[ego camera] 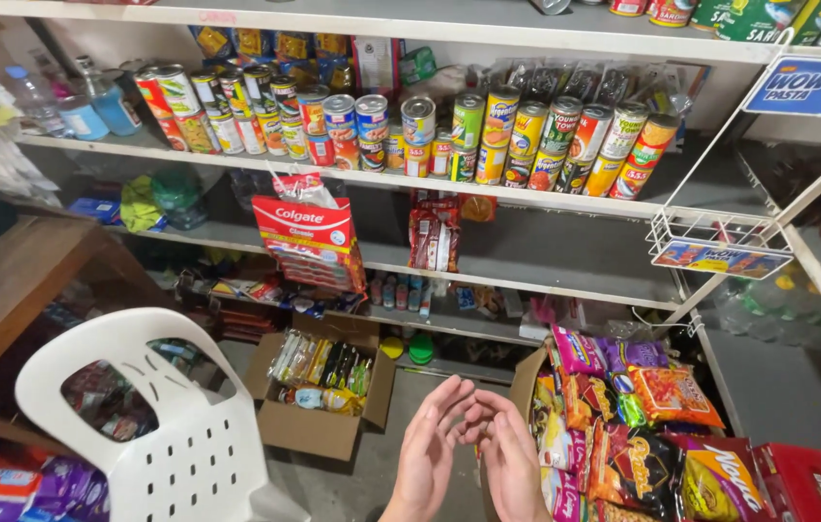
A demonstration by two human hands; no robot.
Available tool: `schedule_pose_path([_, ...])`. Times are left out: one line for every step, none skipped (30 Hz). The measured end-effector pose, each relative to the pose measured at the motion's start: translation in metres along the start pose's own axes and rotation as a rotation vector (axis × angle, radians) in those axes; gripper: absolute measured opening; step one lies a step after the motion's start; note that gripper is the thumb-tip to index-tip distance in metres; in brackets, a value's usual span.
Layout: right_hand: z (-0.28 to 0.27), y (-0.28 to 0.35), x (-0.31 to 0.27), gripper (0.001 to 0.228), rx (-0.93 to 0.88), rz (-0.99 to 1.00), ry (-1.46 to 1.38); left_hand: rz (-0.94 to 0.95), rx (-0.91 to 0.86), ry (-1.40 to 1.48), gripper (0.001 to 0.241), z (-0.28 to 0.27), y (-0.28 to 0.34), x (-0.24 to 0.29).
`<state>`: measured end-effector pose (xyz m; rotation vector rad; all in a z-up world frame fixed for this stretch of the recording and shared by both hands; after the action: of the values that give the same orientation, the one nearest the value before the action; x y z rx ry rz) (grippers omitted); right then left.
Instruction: Restocking and organizing canned goods on grocery store shelves.
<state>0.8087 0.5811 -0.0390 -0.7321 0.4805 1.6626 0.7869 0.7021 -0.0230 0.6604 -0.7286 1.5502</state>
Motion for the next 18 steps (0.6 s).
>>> schedule_pose_path([-0.003,-0.008,-0.003,0.045,0.002,-0.007,0.002,-0.001,-0.007,0.001,0.057,0.0,-0.01,-0.005])
schedule_pose_path([-0.005,-0.016,-0.005,0.045,0.001,-0.009,0.019,0.007,-0.019,0.019,0.057,-0.001,-0.02,-0.008])
schedule_pose_path([-0.006,-0.025,-0.007,0.045,-0.001,-0.013,0.037,0.016,-0.032,0.038,0.057,-0.002,-0.031,-0.012])
schedule_pose_path([-0.006,-0.035,-0.011,0.045,-0.001,-0.021,0.039,0.016,-0.04,0.039,0.057,0.002,-0.042,-0.008])
schedule_pose_path([-0.007,-0.045,-0.014,0.045,0.015,-0.019,0.05,0.011,-0.055,0.039,0.057,0.006,-0.052,-0.005])
schedule_pose_path([-0.007,-0.054,-0.017,0.045,0.031,-0.018,0.06,0.006,-0.071,0.04,0.057,0.009,-0.062,-0.002])
schedule_pose_path([-0.006,-0.066,-0.02,0.045,0.031,-0.025,0.063,0.006,-0.078,0.042,0.057,0.011,-0.075,0.001])
schedule_pose_path([-0.002,-0.077,-0.024,0.045,0.017,-0.053,0.077,0.01,-0.082,0.019,0.057,0.013,-0.087,0.005])
schedule_pose_path([0.001,-0.088,-0.028,0.044,0.004,-0.079,0.092,0.013,-0.084,-0.003,0.056,0.014,-0.099,0.009])
schedule_pose_path([0.003,-0.098,-0.029,0.044,0.006,-0.085,0.094,0.012,-0.091,0.0,0.056,0.012,-0.107,0.01])
schedule_pose_path([0.006,-0.115,-0.032,0.044,-0.001,-0.092,0.103,0.036,-0.112,-0.008,0.057,0.013,-0.122,0.014])
schedule_pose_path([0.009,-0.132,-0.035,0.044,-0.008,-0.099,0.111,0.061,-0.132,-0.015,0.057,0.014,-0.137,0.019])
schedule_pose_path([0.011,-0.147,-0.036,0.044,-0.017,-0.102,0.116,0.07,-0.134,-0.012,0.057,0.015,-0.151,0.026])
schedule_pose_path([0.013,-0.161,-0.038,0.044,-0.045,-0.116,0.107,0.09,-0.148,-0.04,0.057,0.017,-0.166,0.033])
schedule_pose_path([0.016,-0.173,-0.035,0.044,-0.068,-0.124,0.094,0.105,-0.156,-0.07,0.056,0.016,-0.177,0.039])
schedule_pose_path([0.021,-0.186,-0.037,0.044,-0.072,-0.119,0.094,0.108,-0.151,-0.071,0.056,0.011,-0.19,0.039])
schedule_pose_path([0.026,-0.201,-0.039,0.043,-0.074,-0.131,0.101,0.135,-0.17,-0.071,0.056,0.007,-0.205,0.042])
schedule_pose_path([0.032,-0.217,-0.041,0.043,-0.076,-0.143,0.108,0.161,-0.188,-0.071,0.056,0.003,-0.22,0.044])
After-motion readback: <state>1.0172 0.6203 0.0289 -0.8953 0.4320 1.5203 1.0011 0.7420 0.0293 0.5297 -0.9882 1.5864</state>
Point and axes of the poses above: each hand's wrist, its own y-axis away from the middle knuckle, its own z-axis out of the palm, x = y × z, the point moved 7 cm from there along -y, towards the middle knuckle, and after that the axes turned 9 degrees about -y, right-handed, at the moved point
